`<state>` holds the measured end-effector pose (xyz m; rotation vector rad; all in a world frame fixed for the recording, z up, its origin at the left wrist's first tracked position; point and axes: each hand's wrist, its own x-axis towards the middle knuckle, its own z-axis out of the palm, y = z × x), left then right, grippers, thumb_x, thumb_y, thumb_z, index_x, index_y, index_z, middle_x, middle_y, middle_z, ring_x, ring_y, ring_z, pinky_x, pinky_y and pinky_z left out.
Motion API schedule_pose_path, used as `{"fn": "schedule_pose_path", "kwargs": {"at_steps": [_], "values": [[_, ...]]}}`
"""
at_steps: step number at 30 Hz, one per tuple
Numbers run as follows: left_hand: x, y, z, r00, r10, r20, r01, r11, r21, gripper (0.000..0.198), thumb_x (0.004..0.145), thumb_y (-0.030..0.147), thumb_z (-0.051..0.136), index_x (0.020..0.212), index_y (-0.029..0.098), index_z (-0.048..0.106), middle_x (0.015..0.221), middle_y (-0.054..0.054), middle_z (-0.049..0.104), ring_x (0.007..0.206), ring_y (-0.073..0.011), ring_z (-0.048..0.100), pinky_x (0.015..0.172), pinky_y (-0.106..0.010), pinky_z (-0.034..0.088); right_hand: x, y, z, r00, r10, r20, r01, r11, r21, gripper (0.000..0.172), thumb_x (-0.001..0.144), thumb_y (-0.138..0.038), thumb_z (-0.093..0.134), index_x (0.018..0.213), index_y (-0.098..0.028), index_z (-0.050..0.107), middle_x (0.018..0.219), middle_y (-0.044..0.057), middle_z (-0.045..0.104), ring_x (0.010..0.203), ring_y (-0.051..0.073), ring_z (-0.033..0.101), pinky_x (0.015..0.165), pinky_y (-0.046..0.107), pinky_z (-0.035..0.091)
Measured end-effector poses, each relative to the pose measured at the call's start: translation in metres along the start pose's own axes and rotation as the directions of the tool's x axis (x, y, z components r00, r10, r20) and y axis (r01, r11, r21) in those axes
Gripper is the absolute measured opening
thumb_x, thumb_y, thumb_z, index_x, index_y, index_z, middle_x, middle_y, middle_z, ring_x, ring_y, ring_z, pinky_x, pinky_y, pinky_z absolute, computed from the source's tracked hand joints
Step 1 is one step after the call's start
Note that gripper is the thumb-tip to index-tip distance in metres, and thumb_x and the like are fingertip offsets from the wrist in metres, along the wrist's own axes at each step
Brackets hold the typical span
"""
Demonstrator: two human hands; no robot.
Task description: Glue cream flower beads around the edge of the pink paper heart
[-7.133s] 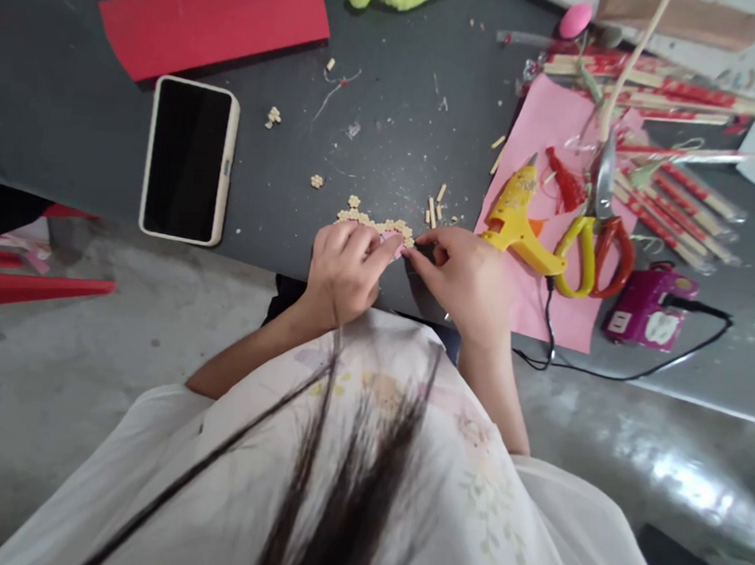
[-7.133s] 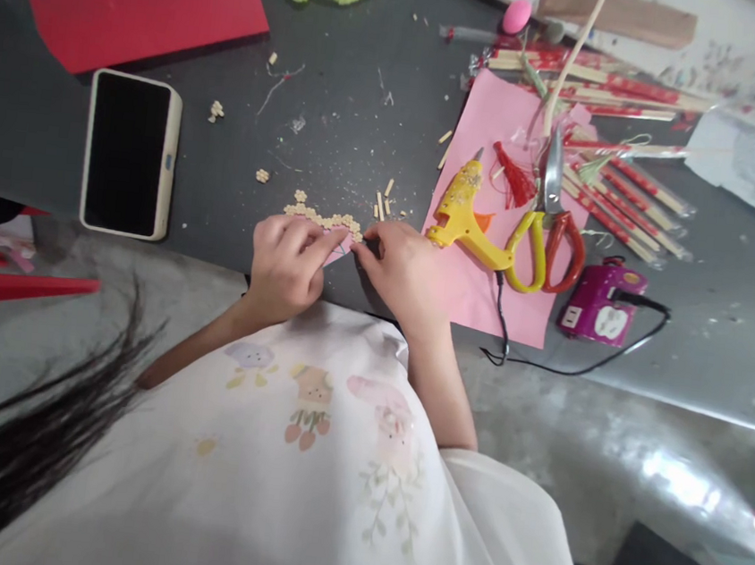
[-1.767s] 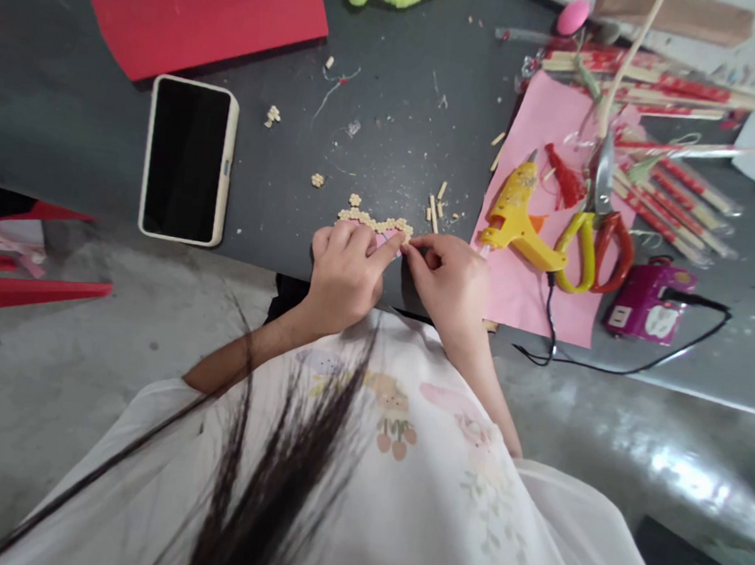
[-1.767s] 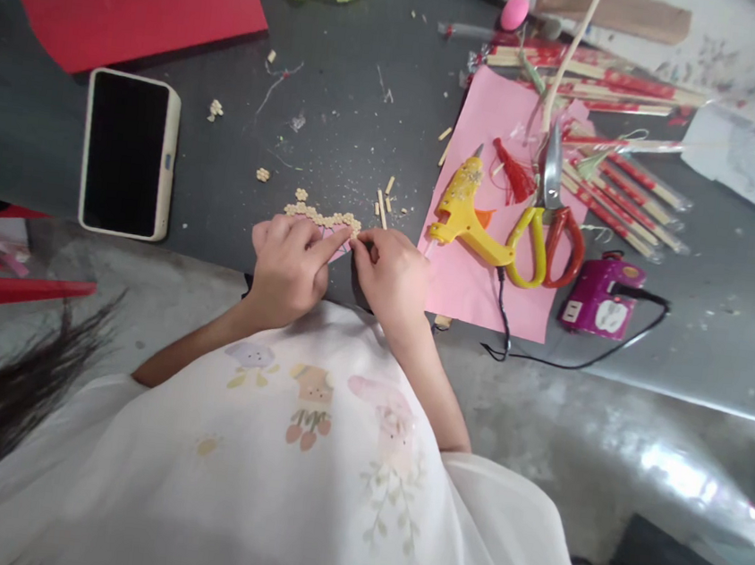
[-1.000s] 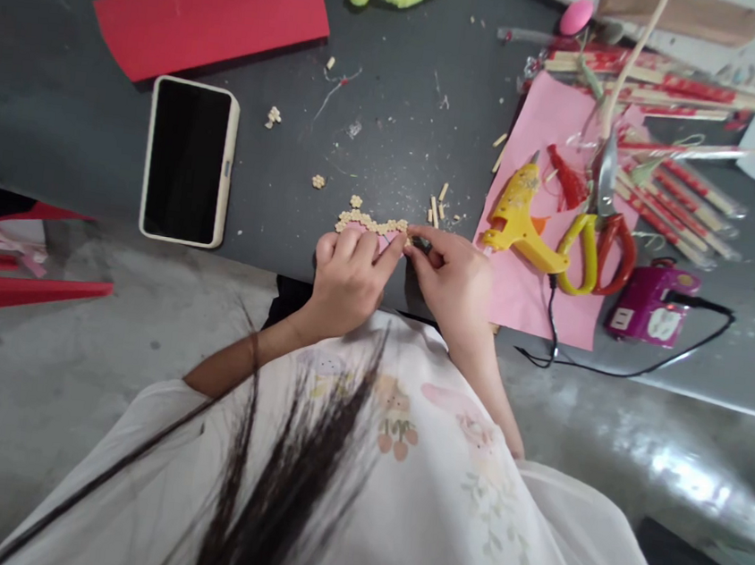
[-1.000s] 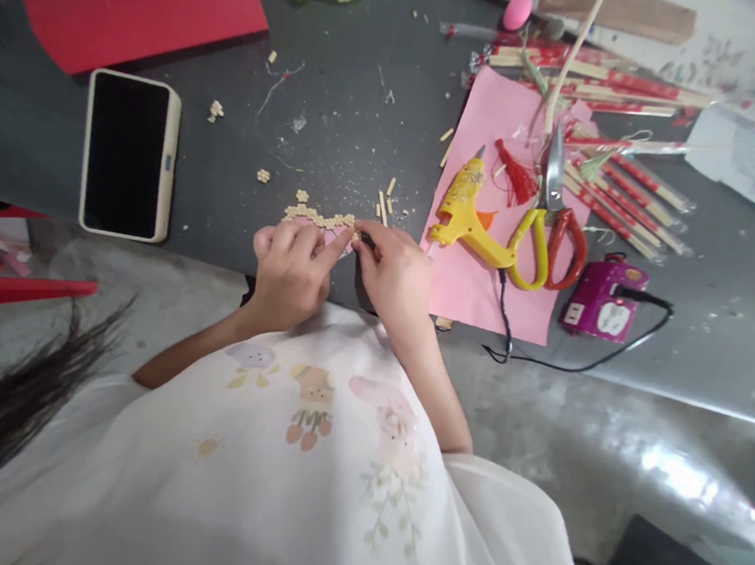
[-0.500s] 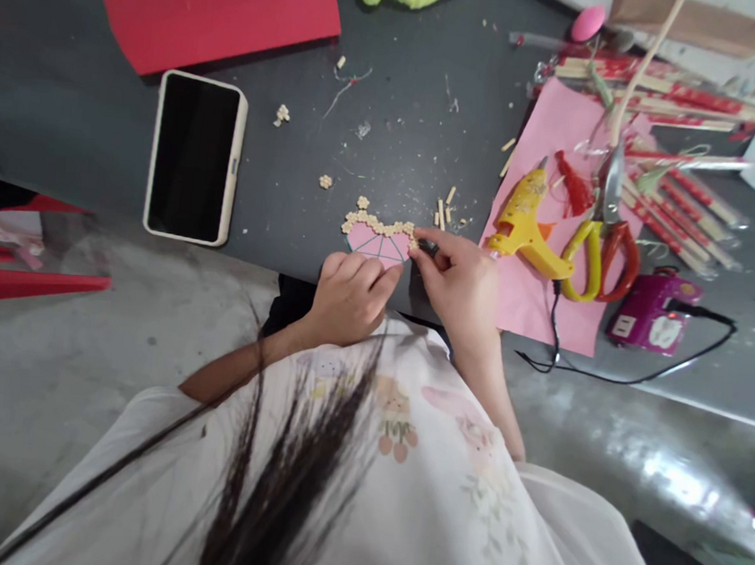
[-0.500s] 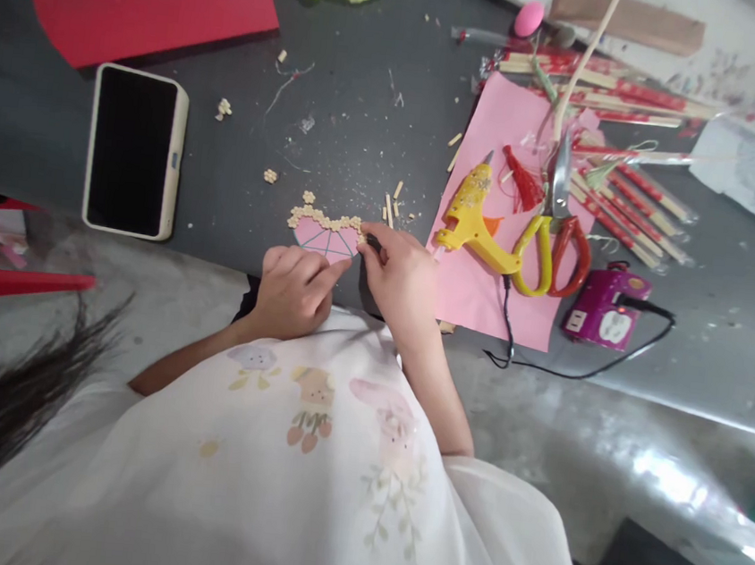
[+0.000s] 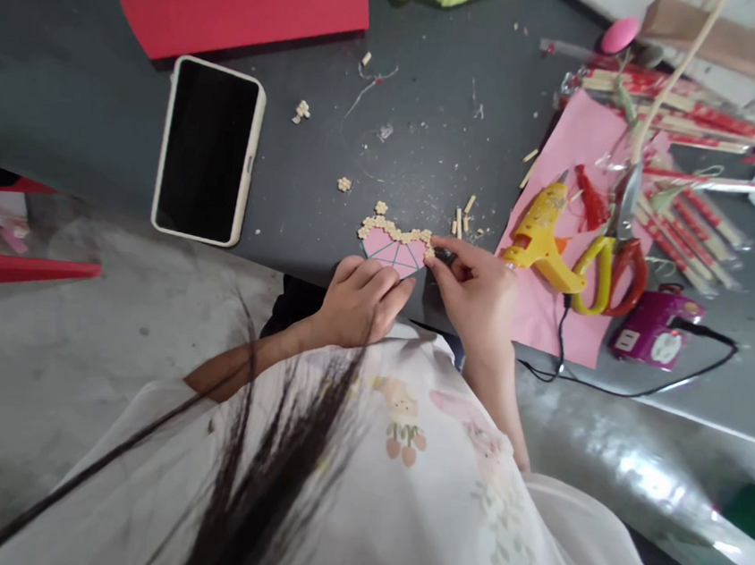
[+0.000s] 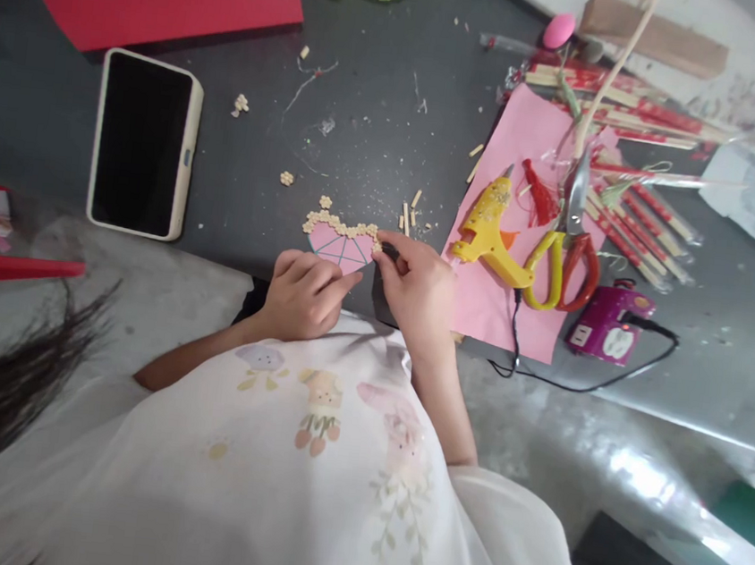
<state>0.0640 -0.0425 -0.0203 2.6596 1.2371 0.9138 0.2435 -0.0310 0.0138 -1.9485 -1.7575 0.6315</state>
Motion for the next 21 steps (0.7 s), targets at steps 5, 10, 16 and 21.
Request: {"fn": "schedule_pose_path", "kwargs": {"at_steps": [5, 10, 16, 21], "values": [[0.0036, -0.002, -0.0008, 0.997, 0.04, -0.07, -0.041, 0.999, -0.011, 0.017, 0.091, 0.017, 0.055, 0.098, 0.019, 0.07, 0.078, -0.002, 0.066, 0.079, -0.0165, 0.054, 0.082, -0.034, 0.035, 0.0, 0.0003, -0.0002, 1.0, 0.008, -0.004, -0.008, 1.0, 0.019, 0.026, 0.085, -0.029, 0.065, 0.107, -0.021, 0.076, 0.059, -0.004, 0.05, 0.061, 0.014, 0.05, 0.064, 0.028, 0.042], [0.0022, -0.0031, 0.0005, 0.998, 0.036, -0.046, -0.038, 0.999, -0.023, 0.017, 0.092, 0.018, 0.054, 0.097, 0.02, 0.07, 0.08, -0.003, 0.066, 0.08, -0.0165, 0.054, 0.081, -0.035, 0.035, 0.0001, 0.0007, -0.0003, 1.0, 0.027, 0.004, -0.027, 0.999, 0.023, 0.026, 0.085, -0.031, 0.064, 0.107, -0.023, 0.076, 0.059, -0.004, 0.05, 0.06, 0.014, 0.049, 0.064, 0.028, 0.042], [0.0003, -0.0044, 0.0012, 1.0, 0.02, -0.006, -0.021, 0.998, -0.067, 0.017, 0.093, 0.019, 0.053, 0.099, 0.021, 0.069, 0.081, -0.003, 0.066, 0.083, -0.0175, 0.055, 0.081, -0.036, 0.033, 0.0012, 0.0029, 0.0004, 0.999, 0.046, 0.0, -0.046, 0.998, 0.033, 0.025, 0.084, -0.033, 0.067, 0.106, -0.025, 0.076, 0.057, -0.005, 0.047, 0.056, 0.013, 0.045, 0.059, 0.027, 0.04], [0.0038, -0.0046, -0.001, 0.999, 0.047, -0.021, -0.047, 0.999, -0.02, 0.022, 0.092, 0.017, 0.052, 0.105, 0.017, 0.069, 0.079, -0.004, 0.065, 0.08, -0.0181, 0.054, 0.079, -0.035, 0.034, 0.0047, 0.0036, -0.0005, 0.997, 0.072, 0.013, -0.073, 0.993, 0.09, 0.024, 0.082, -0.033, 0.069, 0.103, -0.025, 0.077, 0.057, -0.006, 0.045, 0.053, 0.011, 0.042, 0.055, 0.026, 0.037]]}}
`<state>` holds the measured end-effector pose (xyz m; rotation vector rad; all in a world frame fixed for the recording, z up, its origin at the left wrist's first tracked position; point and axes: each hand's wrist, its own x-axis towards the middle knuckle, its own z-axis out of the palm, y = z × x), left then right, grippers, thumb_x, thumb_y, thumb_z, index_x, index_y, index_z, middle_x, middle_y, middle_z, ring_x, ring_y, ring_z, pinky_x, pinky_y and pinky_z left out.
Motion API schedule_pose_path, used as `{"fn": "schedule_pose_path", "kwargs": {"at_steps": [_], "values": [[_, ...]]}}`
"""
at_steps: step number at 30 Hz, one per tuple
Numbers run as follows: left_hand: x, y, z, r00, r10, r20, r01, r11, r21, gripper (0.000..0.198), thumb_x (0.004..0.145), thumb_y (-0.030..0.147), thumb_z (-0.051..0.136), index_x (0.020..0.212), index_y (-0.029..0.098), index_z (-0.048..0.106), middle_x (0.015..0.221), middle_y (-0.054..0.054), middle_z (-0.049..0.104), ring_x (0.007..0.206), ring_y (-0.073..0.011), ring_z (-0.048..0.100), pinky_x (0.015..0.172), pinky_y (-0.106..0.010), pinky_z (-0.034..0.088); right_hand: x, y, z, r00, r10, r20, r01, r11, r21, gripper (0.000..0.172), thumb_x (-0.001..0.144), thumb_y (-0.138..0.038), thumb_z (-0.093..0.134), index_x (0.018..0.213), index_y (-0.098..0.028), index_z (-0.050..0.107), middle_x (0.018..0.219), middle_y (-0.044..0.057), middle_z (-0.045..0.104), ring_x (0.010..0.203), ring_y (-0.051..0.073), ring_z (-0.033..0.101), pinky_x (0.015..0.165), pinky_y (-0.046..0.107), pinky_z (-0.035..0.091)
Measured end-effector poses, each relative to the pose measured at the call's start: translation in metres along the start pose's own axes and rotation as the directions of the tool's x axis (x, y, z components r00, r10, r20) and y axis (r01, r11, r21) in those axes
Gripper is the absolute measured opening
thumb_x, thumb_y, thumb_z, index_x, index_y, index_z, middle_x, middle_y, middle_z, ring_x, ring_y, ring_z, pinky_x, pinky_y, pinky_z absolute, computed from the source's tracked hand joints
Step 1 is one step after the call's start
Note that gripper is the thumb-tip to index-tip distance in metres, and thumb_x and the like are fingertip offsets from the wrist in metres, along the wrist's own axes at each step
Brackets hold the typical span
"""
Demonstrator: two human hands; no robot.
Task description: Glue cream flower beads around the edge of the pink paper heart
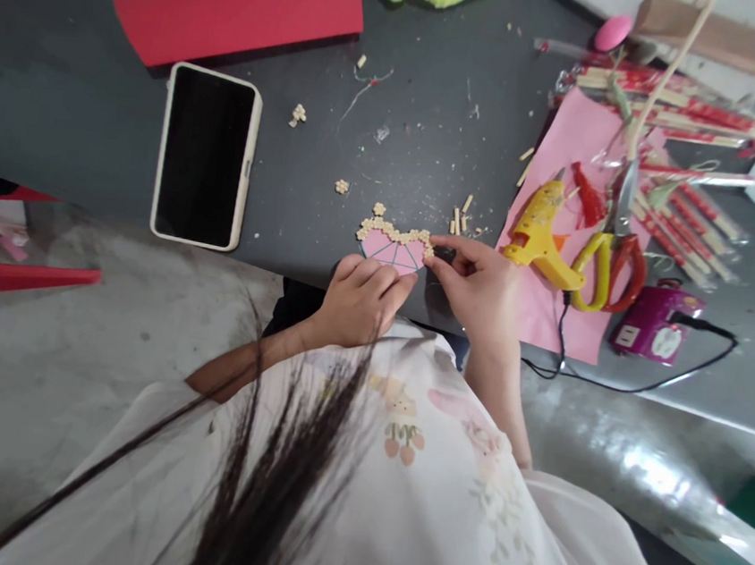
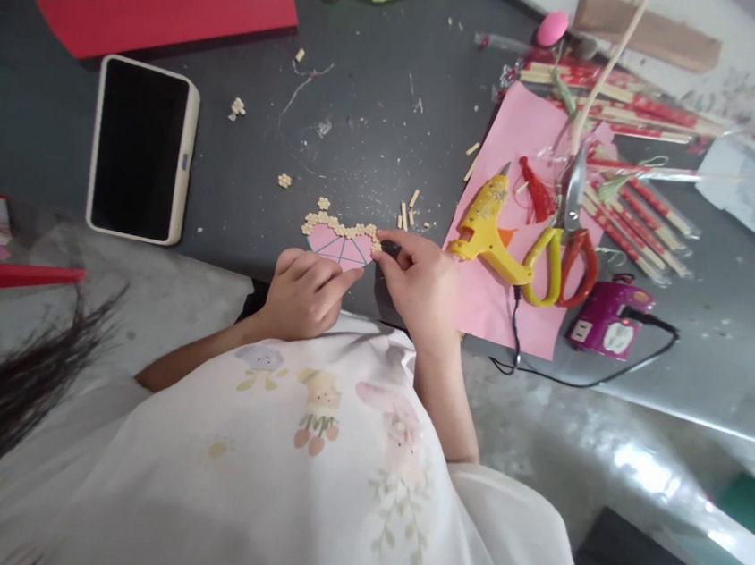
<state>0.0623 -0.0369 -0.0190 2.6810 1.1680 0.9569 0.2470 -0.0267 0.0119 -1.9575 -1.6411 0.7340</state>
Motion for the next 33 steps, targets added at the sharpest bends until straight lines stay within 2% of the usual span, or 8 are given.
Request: {"fn": "schedule_pose_path", "kwargs": {"at_steps": [8, 13, 23, 33], "values": [[0.0011, -0.0002, 0.0, 1.0, 0.011, 0.026, -0.012, 0.999, 0.035, 0.024, 0.094, 0.021, 0.049, 0.103, 0.019, 0.071, 0.079, -0.004, 0.065, 0.078, -0.0181, 0.052, 0.078, -0.035, 0.033, 0.0062, -0.0024, -0.0042, 0.999, 0.029, 0.031, -0.03, 1.0, 0.007, 0.022, 0.077, -0.029, 0.071, 0.098, -0.025, 0.077, 0.056, -0.006, 0.046, 0.055, 0.011, 0.043, 0.055, 0.026, 0.035], [0.0011, -0.0003, 0.0, 1.0, 0.02, 0.011, -0.02, 1.0, -0.004, 0.023, 0.092, 0.018, 0.051, 0.103, 0.015, 0.07, 0.079, -0.006, 0.063, 0.078, -0.0189, 0.05, 0.076, -0.036, 0.032, 0.0076, -0.0019, -0.0049, 0.998, 0.044, 0.039, -0.046, 0.998, 0.053, 0.022, 0.075, -0.026, 0.075, 0.097, -0.025, 0.077, 0.057, -0.007, 0.045, 0.055, 0.011, 0.042, 0.056, 0.025, 0.035], [0.0021, 0.0004, -0.0007, 1.0, 0.025, -0.012, -0.025, 1.0, -0.005, 0.022, 0.091, 0.017, 0.05, 0.099, 0.015, 0.071, 0.078, -0.005, 0.062, 0.077, -0.0183, 0.048, 0.076, -0.035, 0.031, 0.0076, -0.0028, -0.006, 0.997, 0.059, 0.047, -0.062, 0.997, 0.052, 0.022, 0.075, -0.027, 0.075, 0.096, -0.026, 0.078, 0.057, -0.007, 0.045, 0.055, 0.011, 0.043, 0.056, 0.025, 0.036], [0.0037, 0.0005, -0.0024, 1.0, 0.016, 0.02, -0.016, 1.0, -0.012, 0.022, 0.091, 0.017, 0.05, 0.098, 0.015, 0.071, 0.078, -0.005, 0.062, 0.076, -0.0185, 0.049, 0.075, -0.036, 0.031, 0.0074, -0.0013, -0.005, 0.998, 0.042, 0.04, -0.045, 0.998, 0.054, 0.021, 0.075, -0.028, 0.074, 0.096, -0.025, 0.078, 0.057, -0.006, 0.046, 0.056, 0.011, 0.043, 0.056, 0.025, 0.035]]}}
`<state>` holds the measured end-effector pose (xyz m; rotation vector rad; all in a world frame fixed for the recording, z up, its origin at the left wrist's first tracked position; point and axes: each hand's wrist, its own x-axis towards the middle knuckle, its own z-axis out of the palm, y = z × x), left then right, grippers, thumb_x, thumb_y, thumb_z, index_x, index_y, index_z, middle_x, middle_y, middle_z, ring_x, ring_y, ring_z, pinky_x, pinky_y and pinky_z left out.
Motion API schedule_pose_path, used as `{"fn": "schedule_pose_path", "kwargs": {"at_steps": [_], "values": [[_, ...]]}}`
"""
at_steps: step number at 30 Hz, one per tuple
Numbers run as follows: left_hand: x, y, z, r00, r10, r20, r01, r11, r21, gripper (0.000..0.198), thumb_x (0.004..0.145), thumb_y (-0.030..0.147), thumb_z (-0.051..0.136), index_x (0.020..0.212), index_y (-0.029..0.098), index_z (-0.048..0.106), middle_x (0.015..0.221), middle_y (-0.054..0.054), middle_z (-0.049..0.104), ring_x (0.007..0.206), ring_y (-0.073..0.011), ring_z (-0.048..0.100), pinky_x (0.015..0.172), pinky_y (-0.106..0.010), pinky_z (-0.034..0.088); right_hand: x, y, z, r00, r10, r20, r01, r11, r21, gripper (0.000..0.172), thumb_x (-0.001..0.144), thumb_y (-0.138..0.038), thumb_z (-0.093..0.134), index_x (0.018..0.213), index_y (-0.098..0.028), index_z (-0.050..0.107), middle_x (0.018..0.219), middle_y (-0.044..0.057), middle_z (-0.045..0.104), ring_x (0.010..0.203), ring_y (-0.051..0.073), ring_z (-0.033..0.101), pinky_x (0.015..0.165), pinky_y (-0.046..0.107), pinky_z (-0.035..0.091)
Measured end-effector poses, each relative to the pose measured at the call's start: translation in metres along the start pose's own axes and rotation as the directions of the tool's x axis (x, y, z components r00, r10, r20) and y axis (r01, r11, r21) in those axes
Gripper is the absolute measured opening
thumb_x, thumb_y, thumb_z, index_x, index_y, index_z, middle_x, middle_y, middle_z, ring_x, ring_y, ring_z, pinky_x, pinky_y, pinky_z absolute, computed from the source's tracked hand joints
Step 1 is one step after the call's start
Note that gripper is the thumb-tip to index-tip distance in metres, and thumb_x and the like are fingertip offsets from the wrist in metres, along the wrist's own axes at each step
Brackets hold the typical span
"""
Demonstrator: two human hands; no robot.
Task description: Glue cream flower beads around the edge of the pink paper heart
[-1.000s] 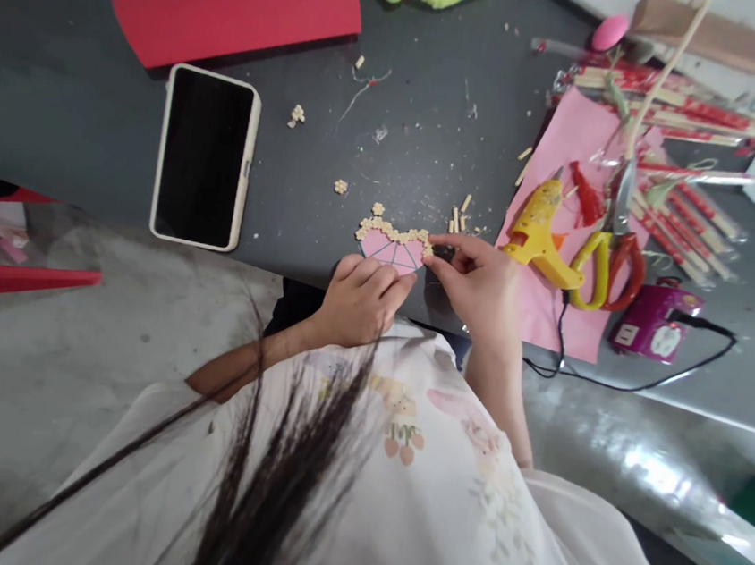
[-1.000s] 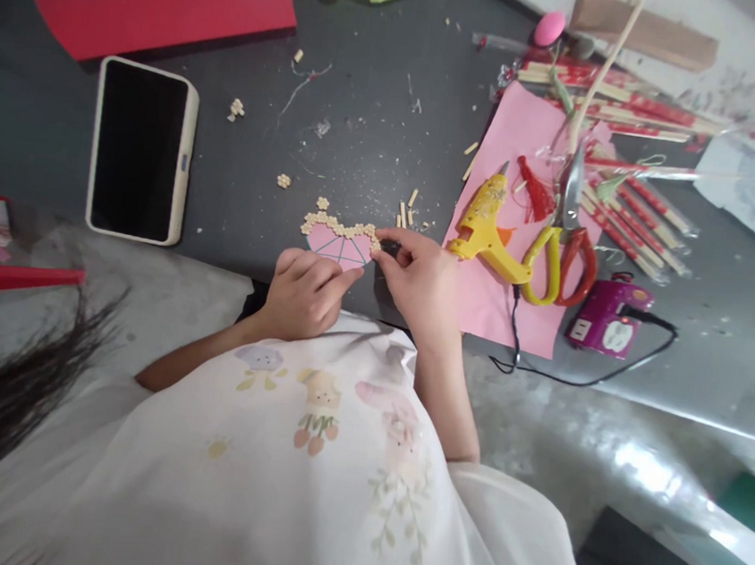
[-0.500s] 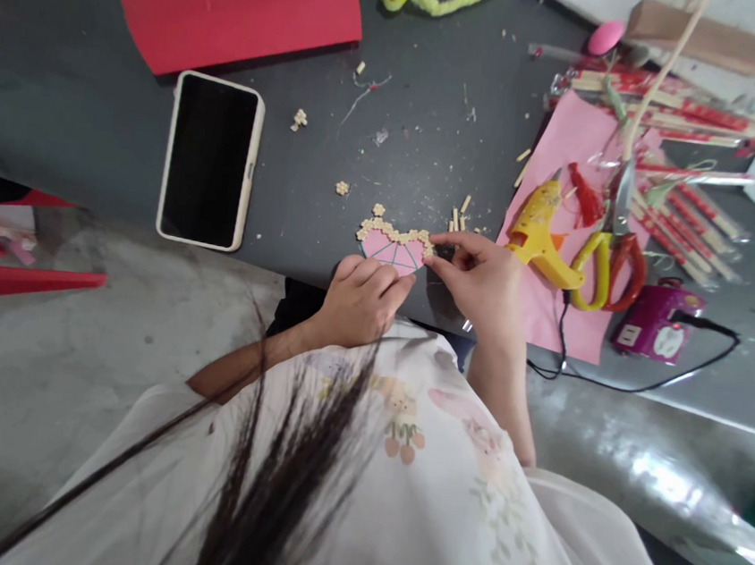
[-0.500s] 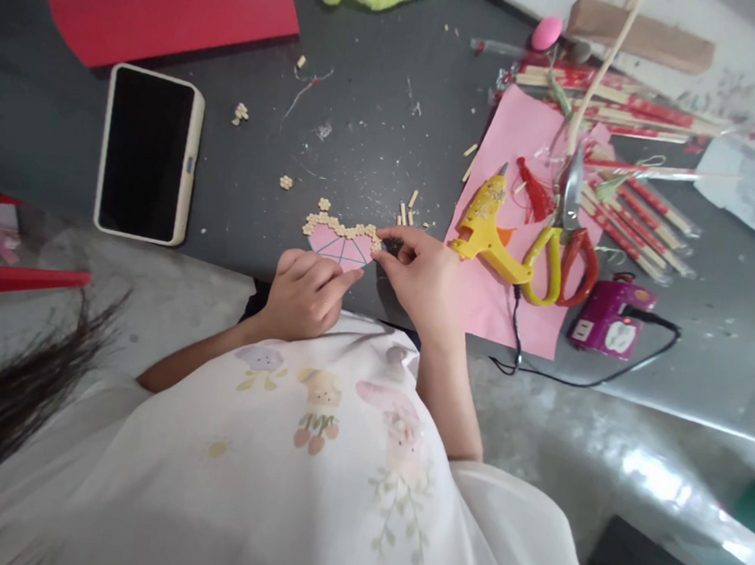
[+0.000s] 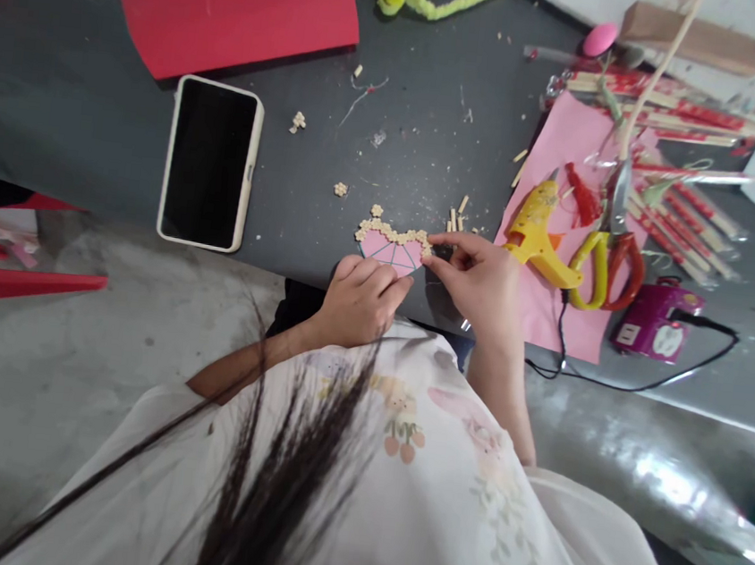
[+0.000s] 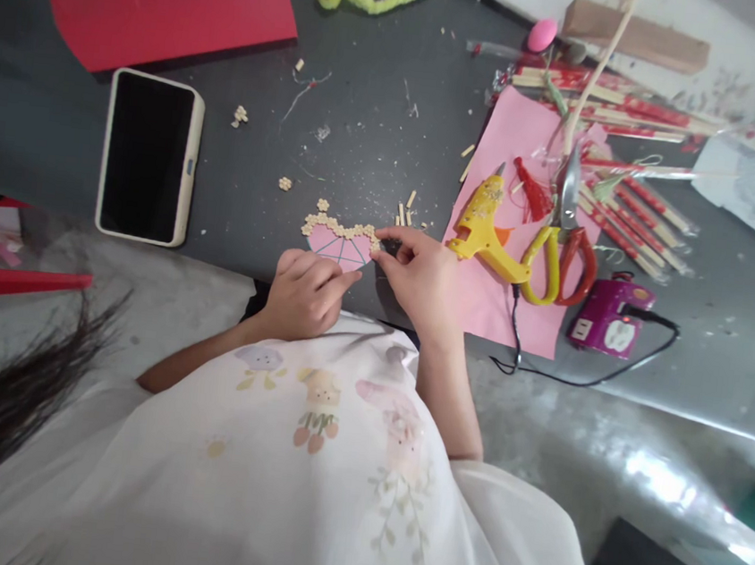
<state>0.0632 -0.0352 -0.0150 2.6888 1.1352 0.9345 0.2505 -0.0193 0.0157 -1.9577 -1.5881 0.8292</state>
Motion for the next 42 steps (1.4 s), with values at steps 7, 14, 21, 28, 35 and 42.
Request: {"fn": "schedule_pose_path", "kwargs": {"at_steps": [7, 14, 21, 28, 35, 42], "values": [[-0.001, -0.001, 0.001, 1.0, 0.003, 0.008, -0.002, 1.0, -0.009, 0.021, 0.092, 0.018, 0.051, 0.099, 0.014, 0.071, 0.078, -0.005, 0.062, 0.076, -0.0189, 0.048, 0.075, -0.036, 0.031, 0.0, 0.002, 0.001, 1.0, -0.01, 0.0, 0.01, 1.0, 0.0, 0.022, 0.075, -0.028, 0.074, 0.097, -0.025, 0.078, 0.057, -0.007, 0.045, 0.055, 0.01, 0.043, 0.056, 0.025, 0.036], [-0.001, 0.0, 0.0, 1.0, -0.005, 0.02, 0.005, 1.0, -0.003, 0.022, 0.092, 0.018, 0.05, 0.1, 0.014, 0.07, 0.077, -0.005, 0.062, 0.075, -0.0189, 0.049, 0.075, -0.036, 0.031, -0.001, 0.0, 0.0, 1.0, -0.015, 0.006, 0.015, 1.0, -0.015, 0.022, 0.076, -0.029, 0.073, 0.098, -0.025, 0.077, 0.057, -0.006, 0.046, 0.056, 0.011, 0.044, 0.056, 0.026, 0.036], [0.006, -0.001, 0.0, 0.992, -0.071, 0.107, 0.065, 0.996, 0.06, 0.032, 0.096, 0.024, 0.044, 0.117, 0.015, 0.066, 0.082, -0.006, 0.062, 0.077, -0.0222, 0.048, 0.072, -0.037, 0.031, -0.004, 0.003, 0.003, 0.997, -0.073, -0.032, 0.072, 0.997, -0.024, 0.023, 0.079, -0.029, 0.071, 0.101, -0.025, 0.076, 0.059, -0.006, 0.048, 0.056, 0.012, 0.044, 0.059, 0.027, 0.038], [0.018, -0.004, 0.003, 0.982, -0.13, 0.138, 0.114, 0.986, 0.117, 0.036, 0.098, 0.024, 0.041, 0.127, 0.017, 0.06, 0.094, -0.009, 0.063, 0.092, -0.0245, 0.052, 0.079, -0.037, 0.032, -0.004, 0.007, 0.007, 0.996, -0.033, -0.079, 0.029, 0.998, -0.052, 0.018, 0.077, -0.032, 0.073, 0.091, -0.022, 0.073, 0.057, -0.007, 0.049, 0.054, 0.011, 0.045, 0.057, 0.026, 0.036], [0.02, -0.004, 0.007, 0.966, -0.19, 0.172, 0.177, 0.98, 0.088, 0.033, 0.1, 0.023, 0.04, 0.127, 0.024, 0.06, 0.093, -0.008, 0.061, 0.09, -0.0229, 0.052, 0.079, -0.037, 0.03, -0.007, 0.006, 0.007, 0.997, -0.055, -0.06, 0.049, 0.994, -0.097, 0.015, 0.08, -0.035, 0.07, 0.081, -0.021, 0.073, 0.058, -0.003, 0.056, 0.056, 0.013, 0.049, 0.058, 0.028, 0.037], [0.02, -0.004, 0.008, 0.975, -0.169, 0.145, 0.146, 0.977, 0.155, 0.034, 0.1, 0.023, 0.038, 0.126, 0.025, 0.06, 0.09, -0.008, 0.06, 0.087, -0.0221, 0.05, 0.077, -0.037, 0.03, -0.009, 0.003, 0.005, 0.995, -0.085, -0.054, 0.079, 0.991, -0.111, 0.014, 0.082, -0.031, 0.067, 0.086, -0.02, 0.076, 0.063, 0.0, 0.062, 0.06, 0.015, 0.054, 0.061, 0.029, 0.041]]}}
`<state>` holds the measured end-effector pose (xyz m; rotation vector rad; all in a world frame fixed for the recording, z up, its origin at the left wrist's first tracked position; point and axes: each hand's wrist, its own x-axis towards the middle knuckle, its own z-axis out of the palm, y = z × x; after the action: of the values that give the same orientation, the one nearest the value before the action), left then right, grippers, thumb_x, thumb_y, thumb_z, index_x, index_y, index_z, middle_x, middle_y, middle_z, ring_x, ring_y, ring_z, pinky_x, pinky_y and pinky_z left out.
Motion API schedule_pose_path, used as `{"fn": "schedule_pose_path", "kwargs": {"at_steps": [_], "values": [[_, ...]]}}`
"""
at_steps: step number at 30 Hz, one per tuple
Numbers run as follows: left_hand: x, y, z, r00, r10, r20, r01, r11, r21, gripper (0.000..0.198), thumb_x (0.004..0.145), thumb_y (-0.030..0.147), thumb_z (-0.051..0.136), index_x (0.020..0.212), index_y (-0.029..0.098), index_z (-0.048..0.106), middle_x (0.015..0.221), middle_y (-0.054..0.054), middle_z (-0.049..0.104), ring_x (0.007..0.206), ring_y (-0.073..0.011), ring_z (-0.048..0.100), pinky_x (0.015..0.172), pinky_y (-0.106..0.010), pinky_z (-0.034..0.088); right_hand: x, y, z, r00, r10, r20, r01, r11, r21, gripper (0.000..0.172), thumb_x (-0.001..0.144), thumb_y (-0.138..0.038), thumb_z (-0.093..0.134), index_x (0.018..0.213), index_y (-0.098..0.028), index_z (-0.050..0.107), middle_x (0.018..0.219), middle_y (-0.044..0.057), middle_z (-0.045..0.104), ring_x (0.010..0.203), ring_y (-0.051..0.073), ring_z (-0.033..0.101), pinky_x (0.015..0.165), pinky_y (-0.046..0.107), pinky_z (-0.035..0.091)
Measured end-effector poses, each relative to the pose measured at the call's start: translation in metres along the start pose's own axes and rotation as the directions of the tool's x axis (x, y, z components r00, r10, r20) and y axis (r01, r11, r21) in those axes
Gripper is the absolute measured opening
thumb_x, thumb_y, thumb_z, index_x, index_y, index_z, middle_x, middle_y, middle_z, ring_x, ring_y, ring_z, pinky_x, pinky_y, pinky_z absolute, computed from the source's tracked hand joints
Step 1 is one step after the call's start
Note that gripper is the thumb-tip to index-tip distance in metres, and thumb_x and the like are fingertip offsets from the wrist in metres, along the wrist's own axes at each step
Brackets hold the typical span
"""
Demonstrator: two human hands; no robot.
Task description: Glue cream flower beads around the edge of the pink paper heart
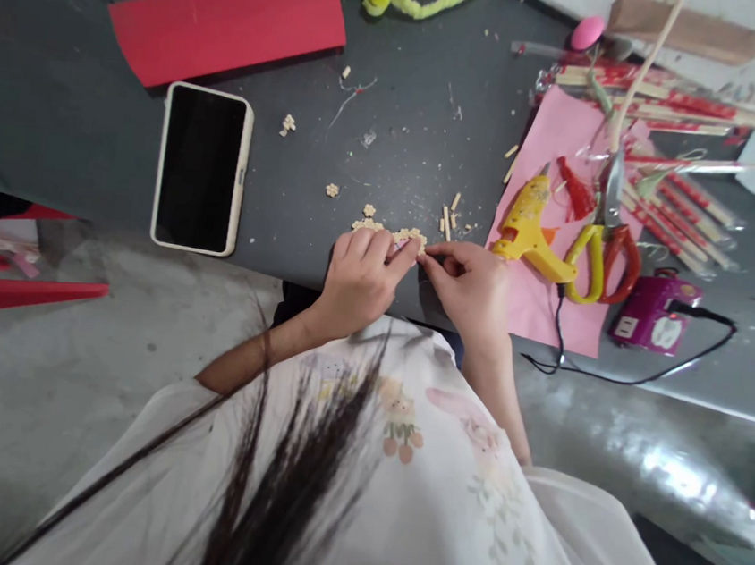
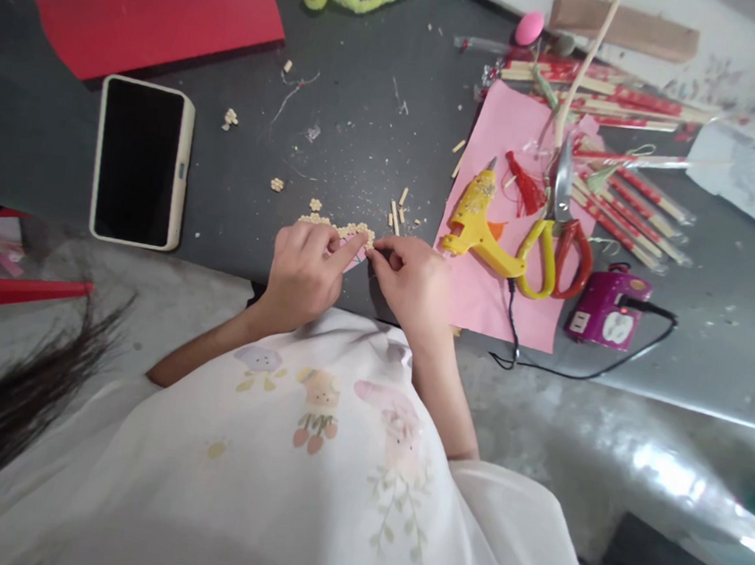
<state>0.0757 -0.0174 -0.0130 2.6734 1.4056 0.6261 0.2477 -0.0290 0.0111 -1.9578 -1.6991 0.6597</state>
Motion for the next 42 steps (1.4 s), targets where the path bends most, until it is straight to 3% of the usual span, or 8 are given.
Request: {"fn": "schedule_pose_path", "kwargs": {"at_steps": [13, 27, 36, 42], "values": [[-0.0005, 0.0006, 0.002, 1.0, -0.007, -0.021, 0.007, 1.0, -0.003, 0.032, 0.099, 0.022, 0.041, 0.124, 0.026, 0.061, 0.089, -0.007, 0.06, 0.088, -0.0222, 0.052, 0.078, -0.037, 0.031, -0.0029, -0.0005, -0.0009, 0.999, -0.043, 0.001, 0.043, 0.998, -0.043, 0.016, 0.084, -0.028, 0.065, 0.092, -0.019, 0.076, 0.066, 0.002, 0.065, 0.062, 0.016, 0.057, 0.062, 0.029, 0.042], [-0.0008, 0.0006, 0.0039, 0.999, -0.009, -0.054, 0.008, 1.0, -0.008, 0.029, 0.101, 0.025, 0.042, 0.121, 0.026, 0.063, 0.087, -0.006, 0.059, 0.085, -0.0207, 0.05, 0.077, -0.035, 0.03, -0.0037, 0.0002, 0.0036, 0.998, -0.031, -0.048, 0.03, 0.999, -0.03, 0.015, 0.083, -0.027, 0.064, 0.091, -0.02, 0.074, 0.06, -0.002, 0.057, 0.059, 0.014, 0.053, 0.062, 0.027, 0.042], [-0.0014, 0.0008, 0.0021, 1.0, -0.024, -0.005, 0.024, 0.999, -0.039, 0.034, 0.1, 0.022, 0.04, 0.126, 0.028, 0.062, 0.09, -0.008, 0.06, 0.086, -0.0216, 0.051, 0.077, -0.037, 0.033, -0.0053, -0.0015, 0.0035, 0.998, 0.001, -0.063, -0.005, 0.998, -0.07, 0.014, 0.084, -0.03, 0.064, 0.084, -0.021, 0.074, 0.063, 0.0, 0.063, 0.06, 0.016, 0.055, 0.062, 0.029, 0.043], [-0.0005, 0.0013, 0.0019, 1.0, -0.012, -0.029, 0.012, 1.0, -0.005, 0.032, 0.101, 0.025, 0.04, 0.122, 0.027, 0.064, 0.088, -0.007, 0.06, 0.085, -0.0211, 0.05, 0.076, -0.037, 0.032, -0.0063, -0.0013, 0.0044, 0.997, 0.003, -0.08, -0.007, 0.999, -0.047, 0.013, 0.084, -0.028, 0.064, 0.085, -0.021, 0.075, 0.061, 0.0, 0.06, 0.059, 0.016, 0.055, 0.062, 0.029, 0.044]]}}
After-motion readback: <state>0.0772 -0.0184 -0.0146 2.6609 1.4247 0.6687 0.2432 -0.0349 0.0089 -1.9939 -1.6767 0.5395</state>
